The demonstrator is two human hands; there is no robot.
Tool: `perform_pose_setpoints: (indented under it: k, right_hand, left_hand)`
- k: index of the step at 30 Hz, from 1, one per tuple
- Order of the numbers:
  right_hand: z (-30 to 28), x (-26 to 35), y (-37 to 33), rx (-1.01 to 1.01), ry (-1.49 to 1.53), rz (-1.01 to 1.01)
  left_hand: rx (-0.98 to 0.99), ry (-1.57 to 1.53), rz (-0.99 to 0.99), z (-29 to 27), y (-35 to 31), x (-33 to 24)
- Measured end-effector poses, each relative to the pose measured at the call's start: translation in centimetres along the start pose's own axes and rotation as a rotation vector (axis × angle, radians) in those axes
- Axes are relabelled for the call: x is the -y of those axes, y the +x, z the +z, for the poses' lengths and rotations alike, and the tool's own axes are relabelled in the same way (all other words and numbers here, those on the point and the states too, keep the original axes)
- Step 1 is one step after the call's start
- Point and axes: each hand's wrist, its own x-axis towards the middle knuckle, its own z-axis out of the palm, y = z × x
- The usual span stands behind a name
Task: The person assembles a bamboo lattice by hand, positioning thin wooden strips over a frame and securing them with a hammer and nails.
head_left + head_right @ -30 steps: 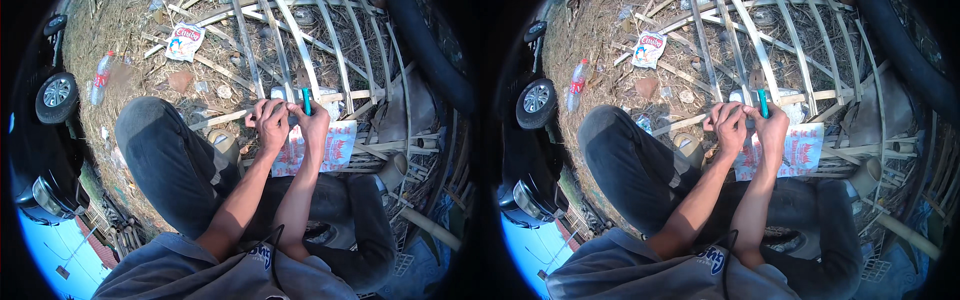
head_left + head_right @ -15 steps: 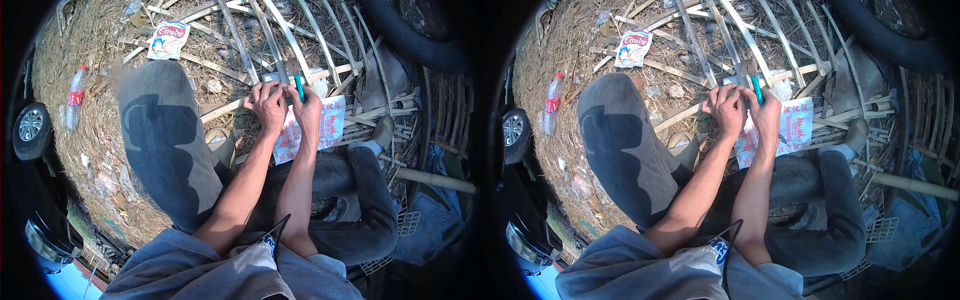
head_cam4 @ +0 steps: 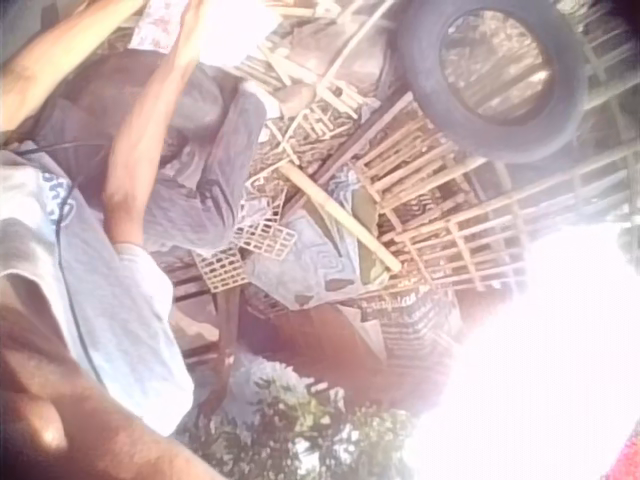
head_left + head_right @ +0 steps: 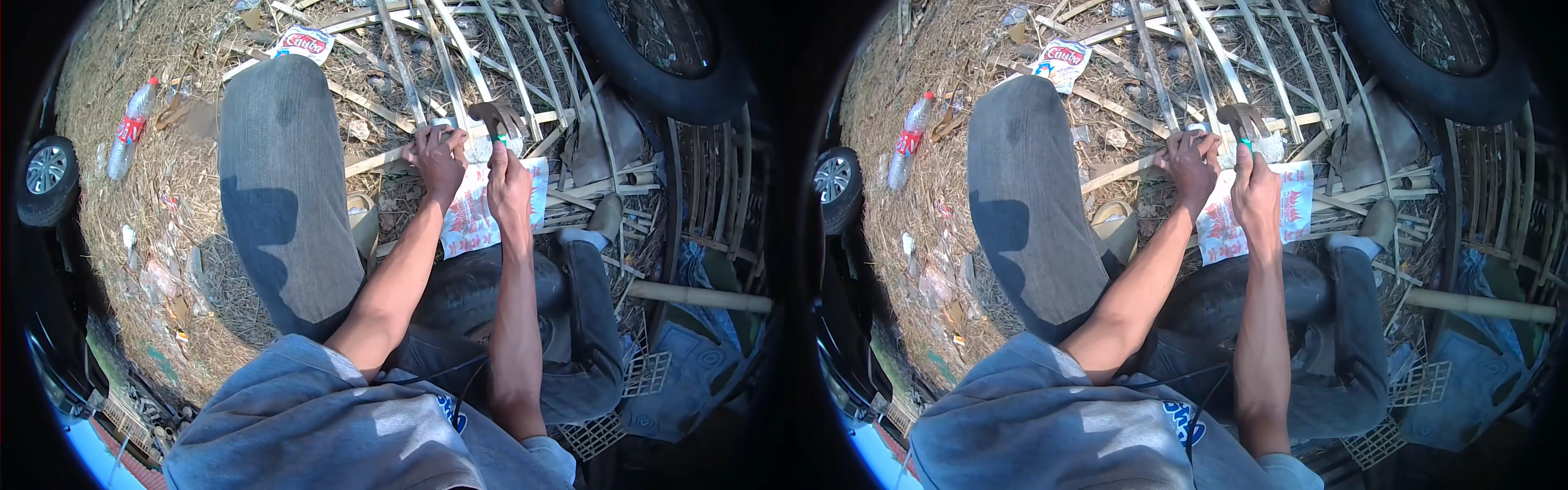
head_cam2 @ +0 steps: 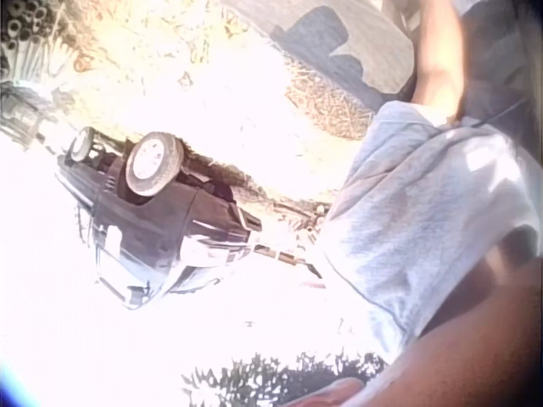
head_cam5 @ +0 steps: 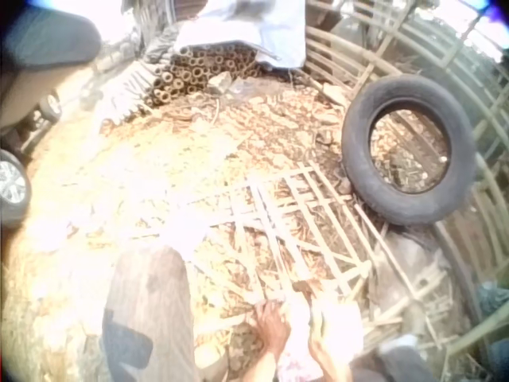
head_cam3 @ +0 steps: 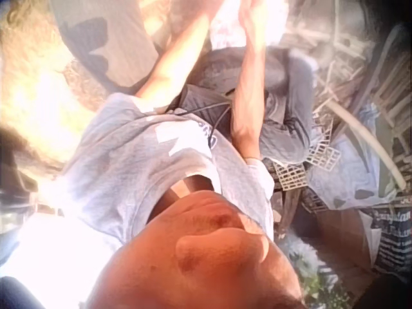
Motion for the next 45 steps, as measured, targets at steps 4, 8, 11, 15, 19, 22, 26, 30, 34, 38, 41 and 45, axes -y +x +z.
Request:
perform_pose_setpoints:
  k: [4,8,11,15,19,22,26,30,34,38,41,45]
  right_hand:
    - [-0.2,-0.7,-1.1,-0.011,-0.076,-0.052]
    - [-0.4,-0.7,1.2,0.020,-0.195,-0.042]
    - [-2.0,-0.8,2.2,0.012,-0.240,-0.170]
    - [-3.2,-4.1,3.3,0.184,-0.255,-0.129]
    - [-4.3,-8.6,3.5,0.282,-0.404,-0.245]
    - [-2.7,-10.2,3.3,0.219,-0.152,-0.329]
    - [-1.8,-9.8,3.2,0.299,-0.410,-0.355]
    - [-2.4,-8.8,2.8,0.119,-0.194,-0.523]
    - [-2.4,-10.6,2.6,0.293,-0.309,-0.326]
    - [-2.1,-10.4,2.4,0.163,-0.124,-0.312]
    - [-1.6,-9.4,2.6,0.196,-0.139,-0.193]
    - [-2.1,-8.7,2.7,0.096,-0.117,-0.294]
  left_hand:
    - [0.035,-0.040,-0.040,-0.3,0.0,-0.5]
    - [0.038,-0.058,-0.059,0.0,0.3,-0.7]
    - [0.039,-0.043,-0.060,-0.2,0.1,-0.4]
    - [-0.003,-0.050,-0.017,-0.1,-0.1,0.5]
    - [0.079,-0.140,-0.060,-0.8,-0.2,-0.3]
    - [0.038,-0.113,-0.064,0.0,-0.1,0.1]
    - [0.067,-0.031,-0.034,-0.3,-0.4,0.6]
    - [0.051,-0.051,-0.058,-0.2,-0.1,-0.1]
    - [0.017,-0.071,-0.032,-0.1,0.0,-0.4]
    - [0.003,-0.030,-0.045,-0.2,0.2,-0.7]
    - [0.007,-0.027,-0.020,0.0,0.3,-0.3]
    - [-0.009,-0.046,-0.031,0.2,0.4,-0.4]
